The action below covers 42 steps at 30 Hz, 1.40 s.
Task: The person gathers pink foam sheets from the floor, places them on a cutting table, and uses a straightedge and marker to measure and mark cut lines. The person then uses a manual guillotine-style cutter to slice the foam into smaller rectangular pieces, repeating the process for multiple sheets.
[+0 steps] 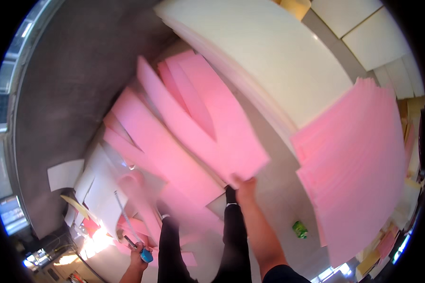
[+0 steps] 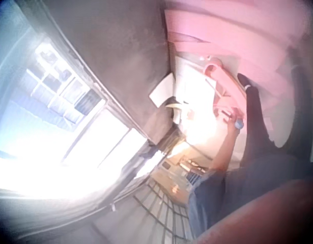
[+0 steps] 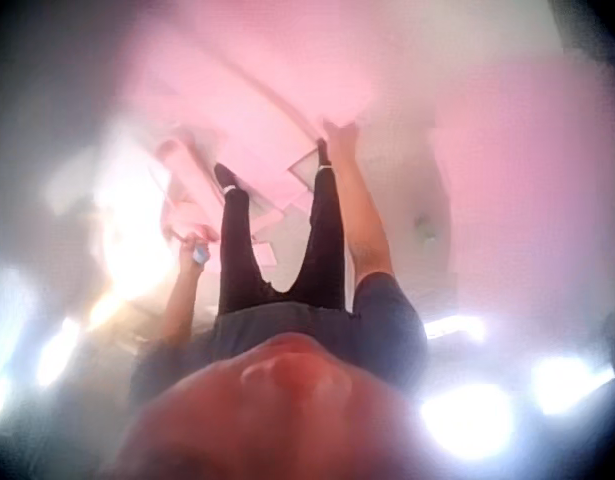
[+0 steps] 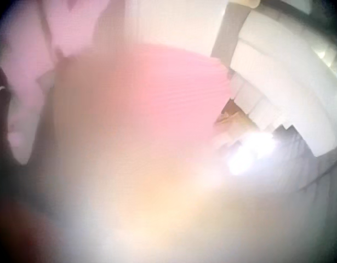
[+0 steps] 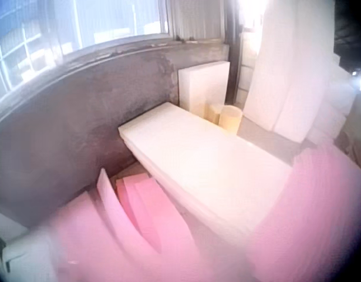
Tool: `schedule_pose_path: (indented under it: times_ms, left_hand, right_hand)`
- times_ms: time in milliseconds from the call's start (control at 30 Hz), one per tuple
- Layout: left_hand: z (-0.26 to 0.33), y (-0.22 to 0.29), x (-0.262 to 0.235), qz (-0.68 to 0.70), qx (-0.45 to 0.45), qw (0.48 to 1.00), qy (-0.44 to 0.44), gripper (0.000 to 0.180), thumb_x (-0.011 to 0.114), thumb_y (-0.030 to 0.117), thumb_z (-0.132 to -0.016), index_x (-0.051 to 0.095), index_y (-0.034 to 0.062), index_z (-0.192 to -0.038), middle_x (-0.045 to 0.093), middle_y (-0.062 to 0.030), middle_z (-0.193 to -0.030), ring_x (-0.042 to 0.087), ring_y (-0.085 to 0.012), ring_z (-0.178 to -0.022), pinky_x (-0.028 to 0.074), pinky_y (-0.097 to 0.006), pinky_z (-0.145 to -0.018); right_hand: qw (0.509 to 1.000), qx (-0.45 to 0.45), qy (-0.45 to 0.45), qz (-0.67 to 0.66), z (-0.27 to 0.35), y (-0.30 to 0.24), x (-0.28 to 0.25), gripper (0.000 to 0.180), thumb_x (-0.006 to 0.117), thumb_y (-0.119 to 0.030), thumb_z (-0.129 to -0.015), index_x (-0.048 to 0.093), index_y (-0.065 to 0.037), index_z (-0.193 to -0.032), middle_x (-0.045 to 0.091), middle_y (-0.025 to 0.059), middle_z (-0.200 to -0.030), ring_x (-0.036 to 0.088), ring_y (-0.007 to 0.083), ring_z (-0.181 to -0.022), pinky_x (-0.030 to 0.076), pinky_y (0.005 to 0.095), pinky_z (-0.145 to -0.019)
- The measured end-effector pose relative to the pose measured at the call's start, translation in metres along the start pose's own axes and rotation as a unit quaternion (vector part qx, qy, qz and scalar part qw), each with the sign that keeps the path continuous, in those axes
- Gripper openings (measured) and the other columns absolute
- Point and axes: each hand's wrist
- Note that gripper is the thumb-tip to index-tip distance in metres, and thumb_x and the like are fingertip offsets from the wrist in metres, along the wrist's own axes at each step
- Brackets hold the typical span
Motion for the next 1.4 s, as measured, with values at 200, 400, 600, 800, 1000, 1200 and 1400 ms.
schedule_pose_path:
  times_ms: [200,400,600,800,1000,1200,1400]
  left_hand:
    - [0.143,-0.056,-0.010,0.118,-0.077,0.990,-0.014,0.022,0.055,0.028,-0.093,0.053,0.0058,-0.092,0.057,-0.0102,-0.072,0.057,-0.0251,-0.062,0.051,-0.036,-0.061]
    - [0.227,-0.116,-0.046,0.203,-0.129,0.968,0.073,0.025,0.049,0.032,-0.095,0.059,0.0086,-0.099,0.063,-0.0046,-0.075,0.059,-0.0167,-0.056,0.051,-0.030,-0.048]
    - [0.277,-0.216,-0.103,0.188,-0.103,0.974,0.070,0.020,0.058,0.019,-0.090,0.062,0.0001,-0.092,0.059,-0.0060,-0.068,0.057,-0.0154,-0.056,0.047,-0.028,-0.051]
    - [0.355,-0.383,-0.130,0.319,-0.099,0.941,0.050,0.028,0.059,0.025,-0.091,0.062,-0.0019,-0.095,0.056,-0.0046,-0.064,0.055,-0.0146,-0.053,0.046,-0.027,-0.049]
    - [0.469,-0.648,-0.191,0.522,0.015,0.840,0.149,0.032,0.066,0.027,-0.085,0.061,-0.0006,-0.099,0.052,-0.0025,-0.060,0.051,-0.0126,-0.049,0.042,-0.025,-0.044]
    - [0.615,-0.755,-0.235,0.548,0.039,0.764,0.338,0.034,0.069,0.013,-0.080,0.059,-0.0014,-0.108,0.055,-0.0041,-0.063,0.052,-0.0130,-0.051,0.043,-0.025,-0.047]
    - [0.586,-0.710,-0.313,0.377,0.185,0.814,0.402,0.073,0.066,-0.004,-0.074,0.035,0.0008,-0.140,0.054,-0.0019,-0.063,0.050,-0.0100,-0.052,0.041,-0.024,-0.047]
  right_hand:
    - [0.702,-0.434,-0.514,0.233,0.247,-0.152,0.142,0.046,0.063,0.001,-0.065,0.062,-0.008,-0.110,0.062,0.0097,-0.109,0.063,0.0240,-0.097,0.053,0.0328,-0.077]
    - [0.583,-0.402,-0.628,0.323,0.331,-0.185,0.103,0.025,0.053,-0.016,-0.092,0.064,-0.002,-0.109,0.066,0.0133,-0.102,0.064,0.0287,-0.095,0.052,0.0339,-0.082]
    - [0.832,-0.187,-0.470,0.228,0.264,-0.221,0.032,0.030,0.053,0.005,-0.084,0.059,0.010,-0.113,0.059,0.0181,-0.118,0.058,0.0297,-0.108,0.052,0.0423,-0.093]
    - [0.710,-0.371,-0.494,0.337,0.368,-0.236,0.051,0.025,0.065,0.002,-0.082,0.064,0.008,-0.106,0.066,0.0109,-0.098,0.061,0.0187,-0.090,0.050,0.0319,-0.081]
    - [0.570,-0.350,-0.660,0.343,0.593,-0.120,0.005,0.011,0.069,0.000,-0.079,0.067,0.004,-0.089,0.066,0.0040,-0.080,0.054,0.0091,-0.072,0.046,0.0251,-0.064]
    - [0.171,-0.376,-0.815,0.405,0.801,0.028,-0.149,0.016,0.069,-0.011,-0.074,0.060,0.000,-0.083,0.053,0.0127,-0.061,0.053,0.0282,-0.054,0.041,0.0393,-0.050]
    - [0.015,-0.178,-0.898,0.402,0.939,0.091,-0.267,0.033,0.065,-0.016,-0.072,0.064,-0.004,-0.103,0.064,0.0171,-0.083,0.062,0.0365,-0.077,0.049,0.0427,-0.070]
Point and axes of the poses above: each hand's wrist, its own z-axis away from the middle knuckle, its own x-axis out of the palm, y = z × x
